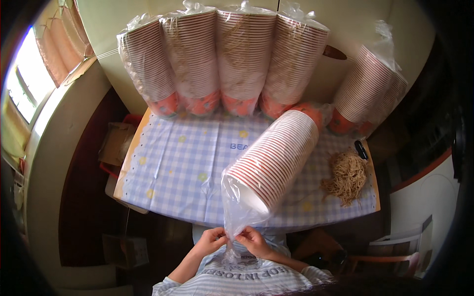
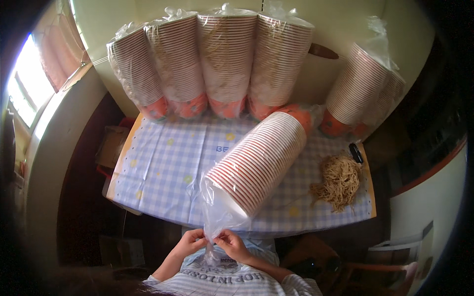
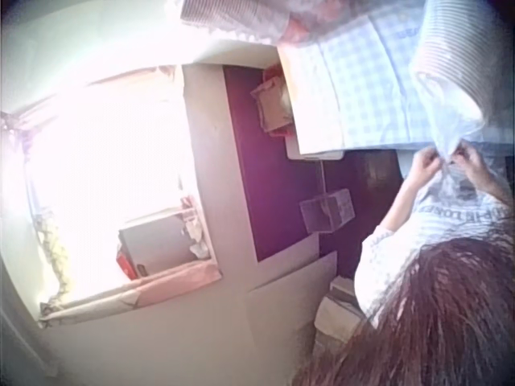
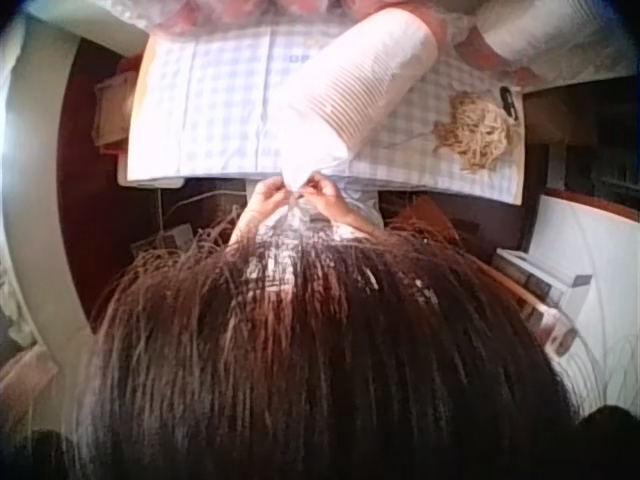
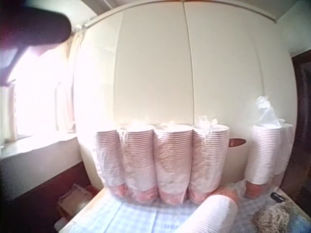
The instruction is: Unpack and arrange stacks of paper containers/buckets from plastic packaging onto a table.
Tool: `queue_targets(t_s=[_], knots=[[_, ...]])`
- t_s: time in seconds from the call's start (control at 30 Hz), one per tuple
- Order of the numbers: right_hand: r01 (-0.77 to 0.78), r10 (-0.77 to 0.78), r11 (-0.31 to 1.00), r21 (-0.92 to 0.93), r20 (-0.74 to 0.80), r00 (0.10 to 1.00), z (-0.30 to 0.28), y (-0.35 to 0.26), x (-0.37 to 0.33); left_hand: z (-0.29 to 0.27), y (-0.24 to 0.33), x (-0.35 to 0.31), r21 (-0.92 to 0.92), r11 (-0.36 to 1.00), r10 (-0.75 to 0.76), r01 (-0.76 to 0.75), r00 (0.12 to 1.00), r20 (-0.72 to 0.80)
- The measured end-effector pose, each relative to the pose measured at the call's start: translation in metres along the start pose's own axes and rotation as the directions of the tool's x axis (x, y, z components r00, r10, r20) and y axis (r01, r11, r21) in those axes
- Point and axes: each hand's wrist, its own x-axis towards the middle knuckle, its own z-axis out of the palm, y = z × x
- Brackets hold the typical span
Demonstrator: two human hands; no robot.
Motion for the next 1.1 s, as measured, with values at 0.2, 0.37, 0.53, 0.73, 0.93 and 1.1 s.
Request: queue_targets(t_s=[0.2, 0.37, 0.53, 0.73, 0.93, 1.1], knots=[[0.200, -0.225, 0.950, -0.241, -0.081, 0.971, -0.004, -0.003, -0.005, 0.002, 0.003, 0.005, -0.066, 0.998, -0.018, 0.009, 0.991, -0.130], [0.277, -0.279, 0.649, -0.708, 0.117, 0.953, 0.010, -0.027, -0.011, 0.008, -0.012, 0.009, -0.326, 0.945, -0.019, 0.014, 1.000, -0.011], [0.189, -0.195, 0.917, -0.352, 0.017, 0.981, -0.006, -0.007, -0.016, 0.000, 0.006, 0.010, -0.645, 0.763, -0.152, 0.034, 0.980, -0.128], [0.266, -0.263, 0.950, 0.161, -0.042, 0.964, -0.004, 0.000, -0.011, -0.005, 0.004, 0.011, -0.724, 0.688, -0.131, -0.041, 0.975, -0.180], [0.186, -0.157, 0.966, 0.179, -0.164, 0.974, -0.013, -0.005, -0.013, -0.012, -0.005, 0.019, -0.684, 0.723, -0.182, -0.100, 0.927, -0.327], [0.182, -0.181, 0.981, 0.075, -0.013, 0.983, -0.025, 0.005, -0.022, -0.018, -0.004, 0.021, -0.742, 0.665, -0.173, -0.080, 0.951, -0.257]])
